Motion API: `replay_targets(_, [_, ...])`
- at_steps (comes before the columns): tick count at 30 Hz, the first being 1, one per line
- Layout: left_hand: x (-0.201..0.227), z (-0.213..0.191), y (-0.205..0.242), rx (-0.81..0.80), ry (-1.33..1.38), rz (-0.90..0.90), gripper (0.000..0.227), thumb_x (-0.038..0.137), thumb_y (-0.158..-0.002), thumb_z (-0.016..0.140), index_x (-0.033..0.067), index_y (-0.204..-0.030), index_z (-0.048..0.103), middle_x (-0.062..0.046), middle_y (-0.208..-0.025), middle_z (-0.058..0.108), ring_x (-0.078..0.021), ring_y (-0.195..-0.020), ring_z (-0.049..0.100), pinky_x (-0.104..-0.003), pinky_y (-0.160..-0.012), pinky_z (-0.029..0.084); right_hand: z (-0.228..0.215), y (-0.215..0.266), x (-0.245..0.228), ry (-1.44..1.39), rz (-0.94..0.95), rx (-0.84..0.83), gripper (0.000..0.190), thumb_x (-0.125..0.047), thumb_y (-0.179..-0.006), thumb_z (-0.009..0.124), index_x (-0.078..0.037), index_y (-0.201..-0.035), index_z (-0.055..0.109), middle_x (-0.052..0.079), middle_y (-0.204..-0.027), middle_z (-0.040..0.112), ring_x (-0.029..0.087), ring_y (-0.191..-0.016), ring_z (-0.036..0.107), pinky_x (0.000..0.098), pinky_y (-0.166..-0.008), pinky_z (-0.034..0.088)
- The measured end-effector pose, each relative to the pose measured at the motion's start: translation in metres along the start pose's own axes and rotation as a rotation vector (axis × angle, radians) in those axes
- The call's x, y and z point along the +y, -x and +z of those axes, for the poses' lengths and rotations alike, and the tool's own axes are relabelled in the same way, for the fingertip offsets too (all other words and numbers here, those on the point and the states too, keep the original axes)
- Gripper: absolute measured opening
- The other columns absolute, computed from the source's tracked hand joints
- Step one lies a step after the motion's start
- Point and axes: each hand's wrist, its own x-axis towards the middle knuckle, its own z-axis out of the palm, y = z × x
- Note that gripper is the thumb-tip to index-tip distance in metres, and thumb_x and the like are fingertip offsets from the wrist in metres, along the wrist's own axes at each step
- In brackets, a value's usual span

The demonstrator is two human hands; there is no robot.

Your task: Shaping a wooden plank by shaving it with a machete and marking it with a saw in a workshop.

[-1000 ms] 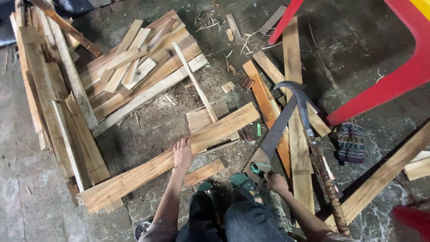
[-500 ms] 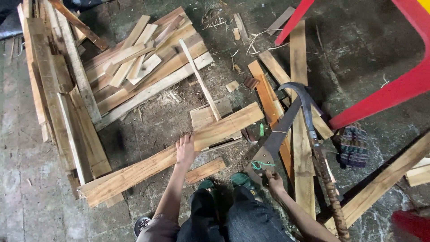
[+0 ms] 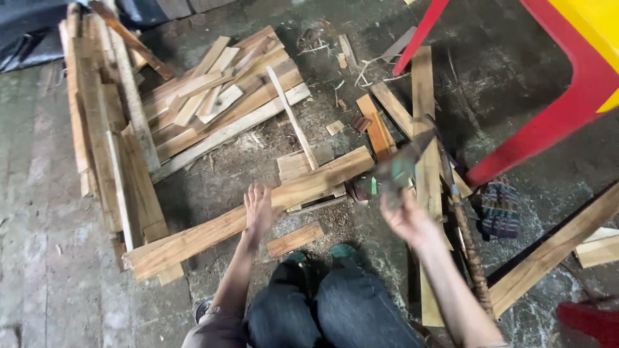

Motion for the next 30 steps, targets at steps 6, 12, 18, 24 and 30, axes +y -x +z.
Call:
replay_targets(6, [0.04,-0.061,0.02,-0.006,0.265,0.153,0.061,0.043,-0.088,0.071,0.0152,-0.141,0.055,-0.021,-0.137,0.054,-0.0426,-0.137,0.042,-0.059,-0.112,0.033,-0.025,0.065,-0.073,-0.506,0.35,-0.597,0.033,-0.017,-0.092,0.075,-0.011,-0.119,0.056,-0.008,-0.084,0.049,0.008,-0.078,0.051,0.0233,-0.067,0.05])
replay_targets(12, [0.178,-0.197,0.101,-0.197,0.861,0.541,0.066,0.052,-0.099,0.052,0.0059,-0.146,0.048,-0.031,-0.135,0.058,-0.0461,-0.129,0.054,-0.059,-0.108,0.043,-0.021,0.094,-0.024,0.523,-0.093,-0.557,0.067,-0.041,-0.091,0.066,-0.006,-0.143,0.044,0.013,-0.121,0.057,0.026,-0.116,0.049,0.0447,-0.099,0.029])
replay_targets(18, [0.203,-0.211,0.104,-0.349,0.977,0.238,0.106,0.074,-0.084,0.055,-0.0074,-0.149,0.034,-0.037,-0.147,0.038,-0.0487,-0.139,0.04,-0.064,-0.111,0.034,-0.035,0.045,0.002,1.079,-0.414,-0.212,0.054,-0.037,-0.092,0.076,-0.008,-0.135,0.062,0.004,-0.052,0.048,0.013,-0.051,0.047,0.0221,-0.056,0.032])
replay_targets(24, [0.192,-0.163,0.065,0.059,0.812,0.048,0.042,0.04,-0.083,0.069,0.002,-0.1,0.074,-0.022,-0.093,0.073,-0.0396,-0.099,0.071,-0.051,-0.076,0.056,0.049,0.07,0.018,1.211,-0.709,-0.519,0.043,-0.017,-0.093,0.075,-0.001,-0.131,0.065,0.01,-0.092,0.062,0.018,-0.094,0.056,0.0367,-0.084,0.047])
replay_targets(30, [0.205,-0.163,0.045,0.257,0.569,0.031,0.042,0.034,-0.089,0.059,-0.0054,-0.08,0.072,-0.03,-0.074,0.069,-0.0466,-0.081,0.073,-0.053,-0.063,0.059,0.048,0.065,0.039,1.465,-1.333,-0.38,0.05,-0.015,-0.096,0.07,-0.002,-0.14,0.054,0.017,-0.123,0.054,0.037,-0.118,0.054,0.0467,-0.098,0.05])
